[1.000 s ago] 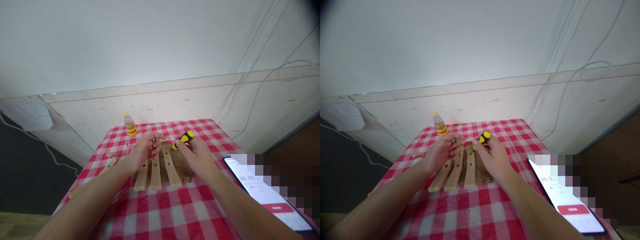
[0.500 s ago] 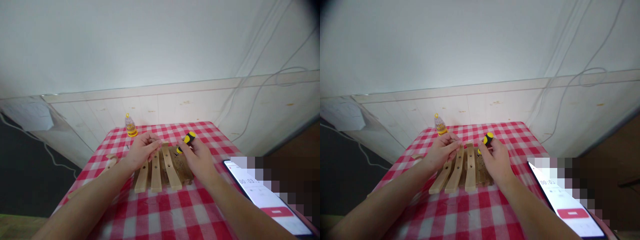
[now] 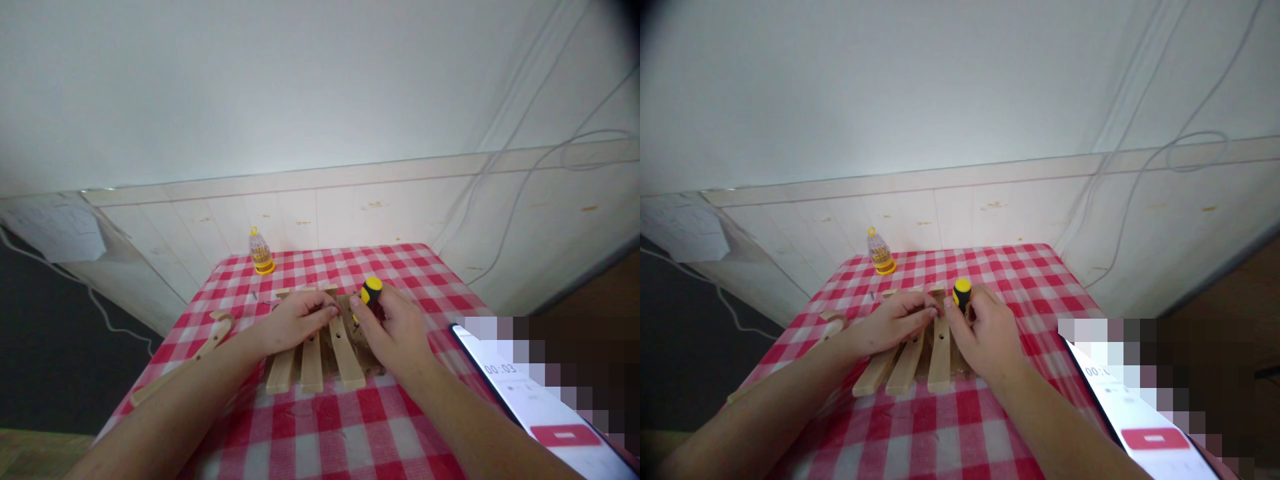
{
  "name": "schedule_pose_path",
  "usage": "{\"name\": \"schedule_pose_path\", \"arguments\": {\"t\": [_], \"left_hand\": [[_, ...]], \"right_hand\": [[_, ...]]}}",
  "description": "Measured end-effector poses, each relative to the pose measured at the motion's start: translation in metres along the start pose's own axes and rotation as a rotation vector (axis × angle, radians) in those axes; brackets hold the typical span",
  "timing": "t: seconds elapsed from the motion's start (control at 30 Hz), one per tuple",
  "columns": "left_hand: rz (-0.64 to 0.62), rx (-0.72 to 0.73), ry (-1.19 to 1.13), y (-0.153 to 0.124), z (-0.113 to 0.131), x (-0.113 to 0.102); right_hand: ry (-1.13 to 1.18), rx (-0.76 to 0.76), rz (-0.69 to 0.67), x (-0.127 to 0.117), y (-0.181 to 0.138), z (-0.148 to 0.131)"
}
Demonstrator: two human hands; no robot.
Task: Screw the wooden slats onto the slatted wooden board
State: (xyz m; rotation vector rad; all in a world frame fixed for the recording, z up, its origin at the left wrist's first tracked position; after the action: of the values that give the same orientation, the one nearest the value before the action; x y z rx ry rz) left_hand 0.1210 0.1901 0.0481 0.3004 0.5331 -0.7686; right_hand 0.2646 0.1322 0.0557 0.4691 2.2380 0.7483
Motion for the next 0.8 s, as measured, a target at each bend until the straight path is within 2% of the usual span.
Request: {"name": "schedule_pose_path", "arguments": {"t": [0.07,0.13,0.23,0.4,0.57,0.67,0.8], "left_hand": [[-0.001,0.072,0.159,0.000,0.005,-0.001],[-0.056,0.106,0.243,0.000,0.006,0.002],[-0.145,0.135,0.291,0.000,0.005,0.008],[-0.162,0.157,0.361,0.002,-0.001,0.011],[-0.186,0.146,0.419,0.004,-0.003,0.012],[-0.189,0.106,0.429,0.005,-0.003,0.012],[-0.163,0.103,0.441,0.005,-0.003,0.012]], "right_hand": [[0.007,-0.003,0.002,-0.001,0.000,-0.001],[0.006,-0.008,0.009,-0.002,0.001,-0.002],[-0.005,-0.010,0.002,-0.002,0.000,-0.003],[-0.008,-0.014,-0.005,-0.002,-0.001,-0.003],[0.201,0.156,0.060,-0.004,0.000,0.007],[0.319,0.237,0.015,0.000,0.000,0.011],[0.392,0.244,-0.051,0.005,0.002,0.011]]}}
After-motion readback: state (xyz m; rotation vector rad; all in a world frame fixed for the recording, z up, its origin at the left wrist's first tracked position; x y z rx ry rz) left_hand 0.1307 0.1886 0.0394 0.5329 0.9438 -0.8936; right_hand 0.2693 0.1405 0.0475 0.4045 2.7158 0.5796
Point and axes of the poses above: each hand's wrist, its own y-axis towards the middle knuckle, its own x-axis out of the palm, z = x × y, the point moved 5 cm from there along y, towards the middle knuckle
